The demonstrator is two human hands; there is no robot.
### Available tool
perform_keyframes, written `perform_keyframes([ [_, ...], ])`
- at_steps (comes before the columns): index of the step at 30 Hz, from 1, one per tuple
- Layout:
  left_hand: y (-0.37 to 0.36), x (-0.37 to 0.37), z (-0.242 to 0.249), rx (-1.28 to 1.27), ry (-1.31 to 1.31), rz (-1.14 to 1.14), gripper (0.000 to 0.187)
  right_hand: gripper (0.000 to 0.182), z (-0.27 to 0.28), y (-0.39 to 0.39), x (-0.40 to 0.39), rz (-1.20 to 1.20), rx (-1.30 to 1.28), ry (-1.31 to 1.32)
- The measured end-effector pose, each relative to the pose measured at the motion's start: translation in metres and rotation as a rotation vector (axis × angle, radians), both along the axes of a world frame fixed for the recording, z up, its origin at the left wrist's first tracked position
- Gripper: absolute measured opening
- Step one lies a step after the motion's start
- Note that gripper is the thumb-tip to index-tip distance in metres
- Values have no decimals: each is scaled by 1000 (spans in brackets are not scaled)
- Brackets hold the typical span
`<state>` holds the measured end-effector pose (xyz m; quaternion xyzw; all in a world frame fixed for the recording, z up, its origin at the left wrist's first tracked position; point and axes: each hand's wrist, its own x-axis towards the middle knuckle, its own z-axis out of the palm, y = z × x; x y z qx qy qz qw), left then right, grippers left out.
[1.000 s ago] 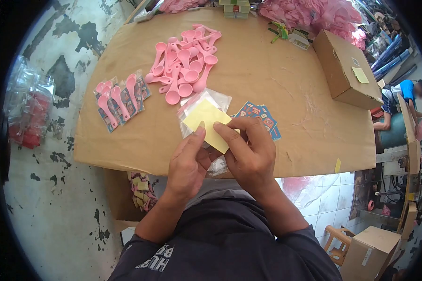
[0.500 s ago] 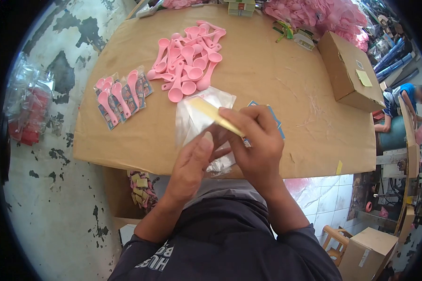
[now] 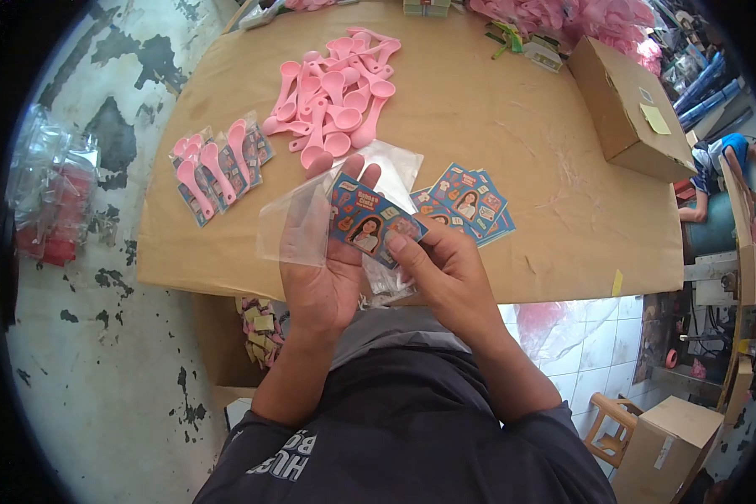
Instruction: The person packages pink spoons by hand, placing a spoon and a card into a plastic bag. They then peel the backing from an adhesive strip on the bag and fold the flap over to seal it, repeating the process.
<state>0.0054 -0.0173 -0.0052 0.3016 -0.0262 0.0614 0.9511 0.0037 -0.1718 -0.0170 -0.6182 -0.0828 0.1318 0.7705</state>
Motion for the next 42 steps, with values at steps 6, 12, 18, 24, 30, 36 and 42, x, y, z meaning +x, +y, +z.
perform_keyframes([
  [6, 0, -1, -1, -12, -27, -39, 47, 22, -2, 10, -7, -119, 98, -32],
  [12, 4, 2, -2, -61, -133, -21, 50, 18, 3, 11, -9, -69, 41, 47],
  [18, 3, -4, 5, -47, -65, 11, 42, 18, 4, 13, -16, -102, 13, 4],
  [24, 3, 0, 4, -52, -85, -4, 46, 20, -5, 10, -10, -157, 111, -27],
  [30, -8, 1, 2, -143, -125, -37, 46, 16, -5, 12, -10, -190, 190, 54],
  [36, -11, -4, -3, -13, -129, -58, 51, 20, 1, 18, -11, -209, 198, 93],
  [42, -9, -6, -4, -4, -228, -61, 48, 32, -1, 30, -4, -214, 214, -43],
])
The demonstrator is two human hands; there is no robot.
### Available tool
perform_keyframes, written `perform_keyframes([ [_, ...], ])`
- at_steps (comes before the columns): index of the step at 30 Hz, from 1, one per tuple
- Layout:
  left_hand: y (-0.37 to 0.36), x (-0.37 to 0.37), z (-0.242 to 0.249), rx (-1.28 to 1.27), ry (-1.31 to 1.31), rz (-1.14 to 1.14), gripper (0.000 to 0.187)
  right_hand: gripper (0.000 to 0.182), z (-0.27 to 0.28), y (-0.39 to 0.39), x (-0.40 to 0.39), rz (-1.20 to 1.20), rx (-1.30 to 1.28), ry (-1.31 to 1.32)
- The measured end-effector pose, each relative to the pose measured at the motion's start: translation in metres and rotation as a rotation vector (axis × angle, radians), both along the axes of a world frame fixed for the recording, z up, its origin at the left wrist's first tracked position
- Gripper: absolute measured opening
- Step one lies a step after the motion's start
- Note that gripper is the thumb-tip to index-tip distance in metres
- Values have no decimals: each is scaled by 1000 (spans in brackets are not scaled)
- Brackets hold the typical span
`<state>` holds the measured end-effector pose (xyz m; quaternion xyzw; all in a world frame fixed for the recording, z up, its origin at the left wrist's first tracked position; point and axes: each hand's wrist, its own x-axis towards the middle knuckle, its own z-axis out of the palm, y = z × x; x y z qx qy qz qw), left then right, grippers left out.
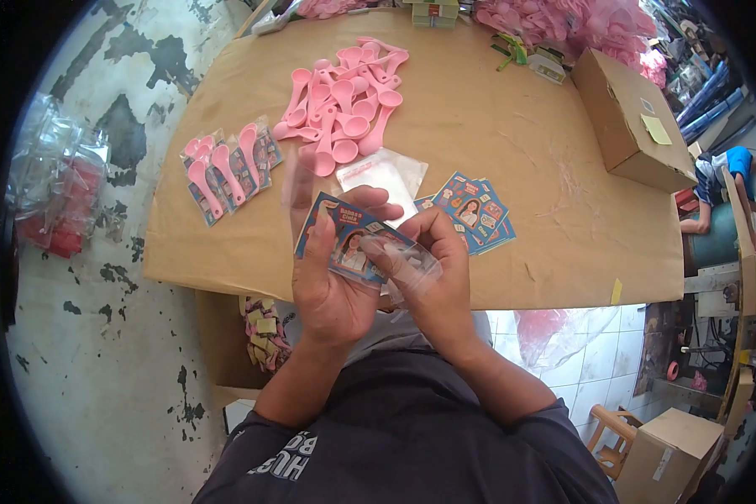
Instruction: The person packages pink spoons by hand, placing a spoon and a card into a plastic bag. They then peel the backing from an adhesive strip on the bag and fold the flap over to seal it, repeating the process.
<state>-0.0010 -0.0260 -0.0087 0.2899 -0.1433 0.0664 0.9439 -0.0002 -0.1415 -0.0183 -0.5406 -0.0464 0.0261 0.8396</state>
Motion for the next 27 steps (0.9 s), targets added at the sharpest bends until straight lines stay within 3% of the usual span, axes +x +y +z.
perform_keyframes([
  [6, 0, -3, -2, -28, -106, 25, 55, 35, 12, 12, -3, -5, 35, -3],
  [10, 4, -2, 2, 57, -35, 14, 60, 34, 6, 11, -3, -65, -1, -45],
  [17, 18, 7, 11, 64, 15, 120, 60, 20, 16, 5, -9, 41, -189, -50],
  [20, 22, 3, 16, -66, 28, 108, 59, 18, 20, 5, -7, 123, -180, 33],
  [27, 14, 4, 10, -85, -40, 113, 62, 23, 13, 19, -4, 100, -62, 71],
])
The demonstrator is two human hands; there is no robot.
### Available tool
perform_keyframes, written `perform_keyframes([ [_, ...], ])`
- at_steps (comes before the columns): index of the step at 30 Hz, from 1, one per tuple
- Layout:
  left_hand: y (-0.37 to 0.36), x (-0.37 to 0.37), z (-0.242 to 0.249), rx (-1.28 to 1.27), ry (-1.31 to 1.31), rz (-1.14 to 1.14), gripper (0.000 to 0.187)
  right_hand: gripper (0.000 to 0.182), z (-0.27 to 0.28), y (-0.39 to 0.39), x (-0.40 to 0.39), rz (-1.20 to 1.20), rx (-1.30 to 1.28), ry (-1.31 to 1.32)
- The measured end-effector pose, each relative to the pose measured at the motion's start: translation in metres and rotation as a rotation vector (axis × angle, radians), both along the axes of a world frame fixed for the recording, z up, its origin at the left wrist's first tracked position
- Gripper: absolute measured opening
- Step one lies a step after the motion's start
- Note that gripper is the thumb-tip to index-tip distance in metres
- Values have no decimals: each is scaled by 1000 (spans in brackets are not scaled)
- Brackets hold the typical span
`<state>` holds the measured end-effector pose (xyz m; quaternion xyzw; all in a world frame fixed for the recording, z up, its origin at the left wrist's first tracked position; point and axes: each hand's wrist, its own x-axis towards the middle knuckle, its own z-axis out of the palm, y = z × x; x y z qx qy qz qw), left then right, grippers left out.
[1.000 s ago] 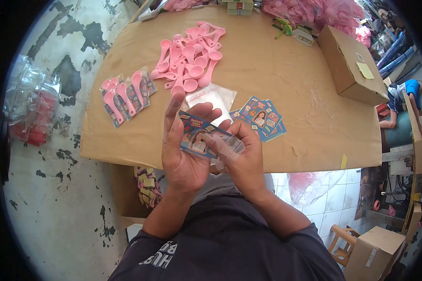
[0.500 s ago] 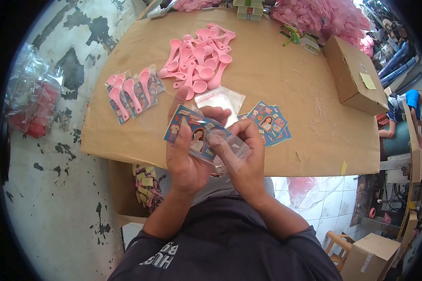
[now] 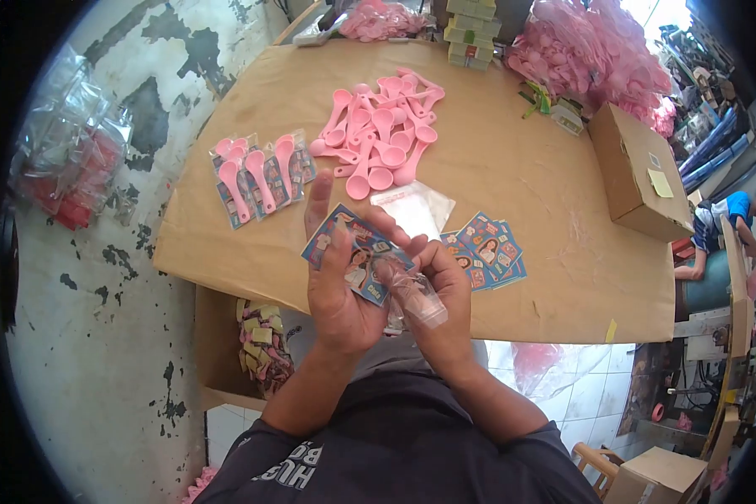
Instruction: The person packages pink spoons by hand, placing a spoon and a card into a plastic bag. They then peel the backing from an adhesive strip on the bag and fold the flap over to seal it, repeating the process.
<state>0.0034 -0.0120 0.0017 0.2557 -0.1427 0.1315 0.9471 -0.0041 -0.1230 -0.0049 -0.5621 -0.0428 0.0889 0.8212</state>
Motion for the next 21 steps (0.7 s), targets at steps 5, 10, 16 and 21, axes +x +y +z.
perform_keyframes([
  [5, 0, 2, 3, -3, -18, 4, 61, 25, -4, 1, 2, -37, 26, -41],
  [10, 7, 6, 2, 28, 59, 6, 46, 37, -2, -2, -5, -261, -275, -467],
  [16, 25, 16, -4, -45, 395, 64, 43, 21, 12, -19, 1, -154, -703, -929],
  [21, 67, 29, -19, -225, 426, 167, 29, 12, 60, -54, 22, 292, -619, -698],
])
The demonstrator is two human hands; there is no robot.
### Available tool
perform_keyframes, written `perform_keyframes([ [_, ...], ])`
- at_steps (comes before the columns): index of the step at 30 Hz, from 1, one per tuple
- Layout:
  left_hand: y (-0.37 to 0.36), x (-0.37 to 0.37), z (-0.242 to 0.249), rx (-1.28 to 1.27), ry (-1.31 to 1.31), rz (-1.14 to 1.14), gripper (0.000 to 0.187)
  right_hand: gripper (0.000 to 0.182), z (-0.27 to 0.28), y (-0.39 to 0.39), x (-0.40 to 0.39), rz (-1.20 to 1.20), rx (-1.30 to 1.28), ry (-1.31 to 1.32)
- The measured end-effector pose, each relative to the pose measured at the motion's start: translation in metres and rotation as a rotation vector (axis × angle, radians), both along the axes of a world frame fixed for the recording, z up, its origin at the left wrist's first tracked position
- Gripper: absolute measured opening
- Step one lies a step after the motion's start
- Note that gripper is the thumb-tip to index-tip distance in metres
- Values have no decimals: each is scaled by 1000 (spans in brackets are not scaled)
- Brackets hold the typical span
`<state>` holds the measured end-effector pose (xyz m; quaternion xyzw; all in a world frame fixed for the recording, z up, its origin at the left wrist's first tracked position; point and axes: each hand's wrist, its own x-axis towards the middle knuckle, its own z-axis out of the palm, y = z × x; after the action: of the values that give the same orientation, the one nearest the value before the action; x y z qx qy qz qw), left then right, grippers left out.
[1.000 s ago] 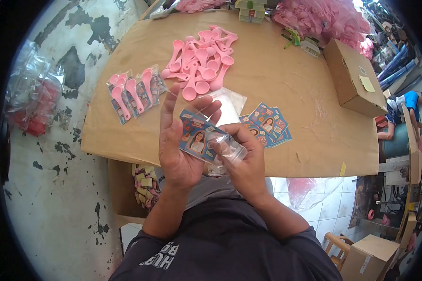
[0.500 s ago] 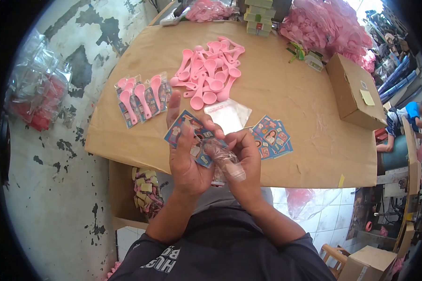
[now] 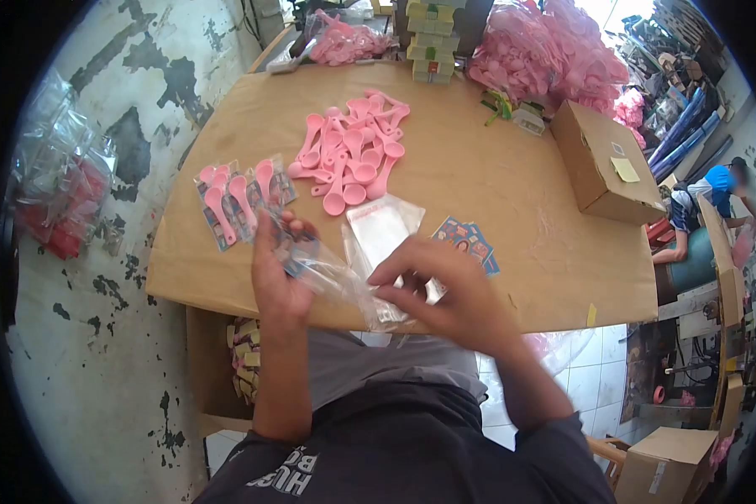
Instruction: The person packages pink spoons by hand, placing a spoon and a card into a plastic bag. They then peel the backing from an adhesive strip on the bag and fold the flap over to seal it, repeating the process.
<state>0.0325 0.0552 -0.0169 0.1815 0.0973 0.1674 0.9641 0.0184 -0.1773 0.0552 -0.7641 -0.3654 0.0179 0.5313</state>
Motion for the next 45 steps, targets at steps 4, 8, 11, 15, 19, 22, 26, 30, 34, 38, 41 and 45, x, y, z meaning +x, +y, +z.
perform_keyframes([
  [4, 23, -5, 0, -24, -118, -10, 30, 11, 39, -57, 56, 249, 256, 353],
  [8, 25, -13, -2, -30, -100, -5, 32, 21, 29, -79, 154, -247, -45, 301],
  [11, 27, -11, 2, -50, -102, -25, 31, 19, -17, -105, 208, -517, -1073, -1028],
  [15, 25, -24, -7, -26, -63, -18, 32, 24, -29, -38, 237, -414, -627, -592],
  [19, 23, -23, -9, 4, -51, -27, 36, 26, -37, 26, 283, -151, -340, -541],
  [22, 20, -34, -8, 43, -59, -24, 35, 26, -66, 40, 311, -177, -419, -598],
  [26, 23, -36, -7, 42, -46, 15, 36, 23, -62, 42, 311, -152, -530, -483],
  [30, 28, -34, -18, 41, -19, 26, 37, 21, -71, 22, 279, -143, -435, -824],
  [34, 23, -22, -20, 90, -19, -9, 38, 23, -58, -1, 261, -149, -455, -438],
  [38, 17, -16, -17, 143, -36, 33, 39, 24, -47, -30, 245, -307, -387, -104],
  [41, 18, -14, -21, 143, -40, 88, 40, 22, -27, -50, 211, -353, -336, 97],
  [45, 28, -14, -25, 172, -41, 115, 45, 22, -8, -97, 188, -86, 231, 610],
])
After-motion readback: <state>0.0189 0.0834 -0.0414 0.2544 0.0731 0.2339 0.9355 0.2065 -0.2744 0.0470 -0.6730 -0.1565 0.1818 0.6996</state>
